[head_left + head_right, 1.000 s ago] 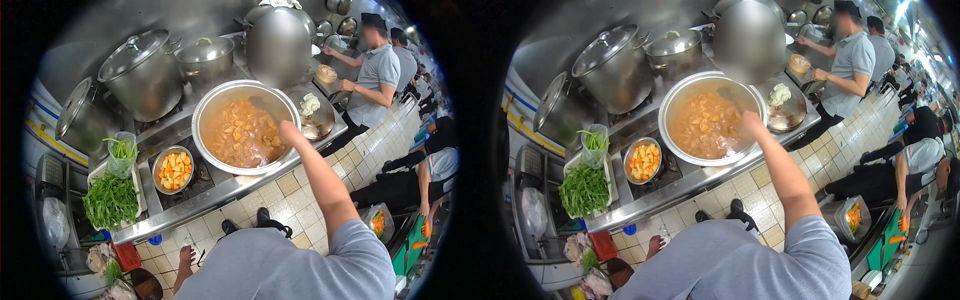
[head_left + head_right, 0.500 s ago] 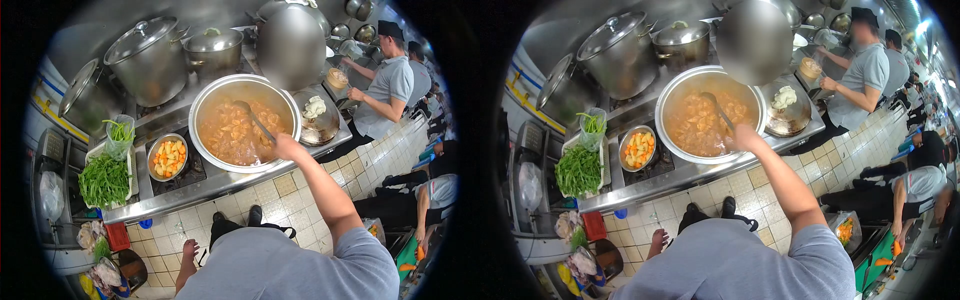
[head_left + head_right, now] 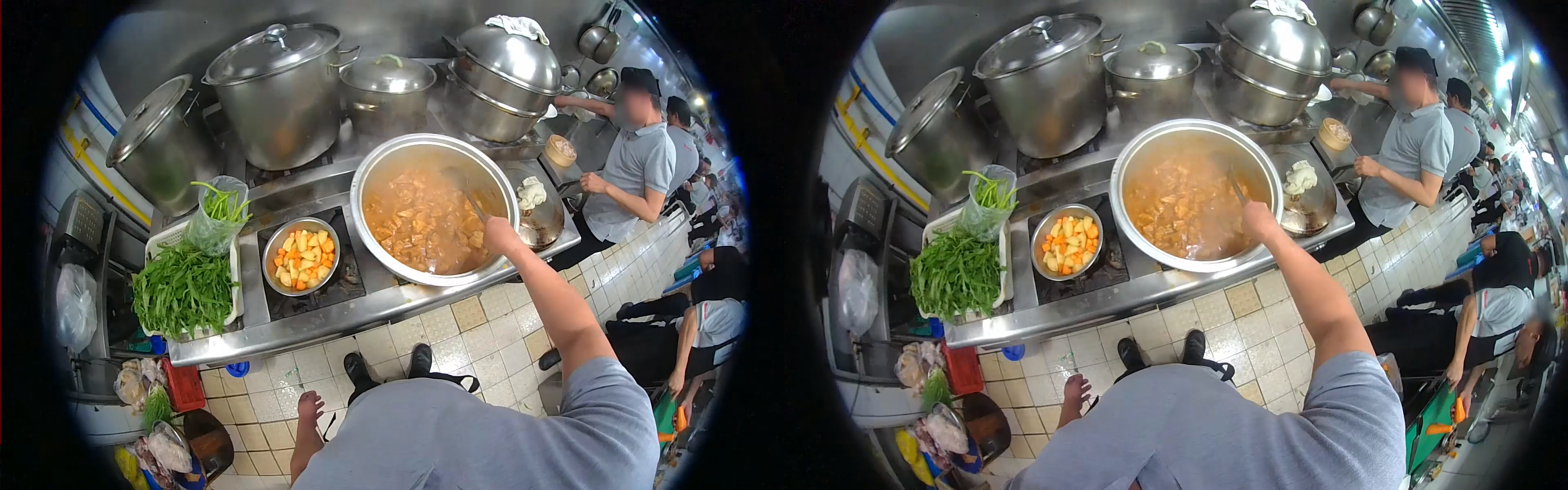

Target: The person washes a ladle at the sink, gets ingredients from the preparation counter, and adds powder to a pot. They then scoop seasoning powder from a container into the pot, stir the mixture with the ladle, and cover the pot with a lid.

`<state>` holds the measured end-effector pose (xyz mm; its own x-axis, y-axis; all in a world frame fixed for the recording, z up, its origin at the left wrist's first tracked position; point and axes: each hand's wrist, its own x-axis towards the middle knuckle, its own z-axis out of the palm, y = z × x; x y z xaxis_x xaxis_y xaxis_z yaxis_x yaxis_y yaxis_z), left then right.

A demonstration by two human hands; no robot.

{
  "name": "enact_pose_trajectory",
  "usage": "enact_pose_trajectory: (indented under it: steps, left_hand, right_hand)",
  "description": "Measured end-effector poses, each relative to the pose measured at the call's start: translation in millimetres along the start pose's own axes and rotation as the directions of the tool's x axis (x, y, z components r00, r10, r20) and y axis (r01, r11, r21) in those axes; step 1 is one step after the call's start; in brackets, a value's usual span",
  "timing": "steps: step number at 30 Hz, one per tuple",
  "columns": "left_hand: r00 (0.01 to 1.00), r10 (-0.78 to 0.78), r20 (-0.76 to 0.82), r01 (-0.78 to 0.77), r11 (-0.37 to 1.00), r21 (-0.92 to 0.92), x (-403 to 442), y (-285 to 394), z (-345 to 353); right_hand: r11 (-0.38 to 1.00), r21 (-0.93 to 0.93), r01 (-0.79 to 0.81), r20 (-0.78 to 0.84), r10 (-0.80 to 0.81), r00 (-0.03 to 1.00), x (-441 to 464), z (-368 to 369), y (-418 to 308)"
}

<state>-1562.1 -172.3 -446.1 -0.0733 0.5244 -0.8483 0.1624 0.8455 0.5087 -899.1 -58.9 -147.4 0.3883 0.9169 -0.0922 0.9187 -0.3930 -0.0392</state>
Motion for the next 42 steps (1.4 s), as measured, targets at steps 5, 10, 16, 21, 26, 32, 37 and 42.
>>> enact_pose_trajectory:
  steps: [5,10,16,21,26,32,37,42]
  left_hand:
    - [0.997,-0.061,0.039,0.061,0.998,-0.014,15,-8,-44]
    - [0.990,-0.116,0.085,0.117,0.993,-0.010,49,-17,-90]
    - [0.995,-0.087,0.044,0.079,0.985,0.156,63,27,-114]
    - [0.998,-0.040,0.057,0.027,0.976,0.214,80,58,-116]
    - [0.994,-0.009,0.110,-0.018,0.971,0.239,83,76,-104]
    - [0.994,-0.035,0.102,0.012,0.977,0.212,81,75,-93]
    - [0.995,-0.051,0.091,0.029,0.975,0.222,77,56,-100]
    - [0.993,-0.092,0.068,0.075,0.974,0.216,67,49,-99]
  right_hand:
    - [0.734,0.596,-0.325,0.331,0.144,0.933,7,16,-32]
    - [0.082,0.866,-0.494,0.489,0.076,0.869,-9,4,-63]
    - [0.130,0.876,-0.464,0.451,0.117,0.885,-70,-34,-72]
    - [0.443,0.787,-0.430,0.407,0.150,0.901,-111,-77,-76]
    - [0.935,0.321,-0.148,-0.066,0.179,0.982,-85,-52,-45]
    - [0.940,0.099,-0.326,-0.112,0.336,0.935,-44,-4,-44]
    - [0.970,0.141,-0.198,0.091,0.187,0.978,-8,15,-58]
    - [0.273,0.855,-0.441,0.370,0.273,0.888,12,45,-46]
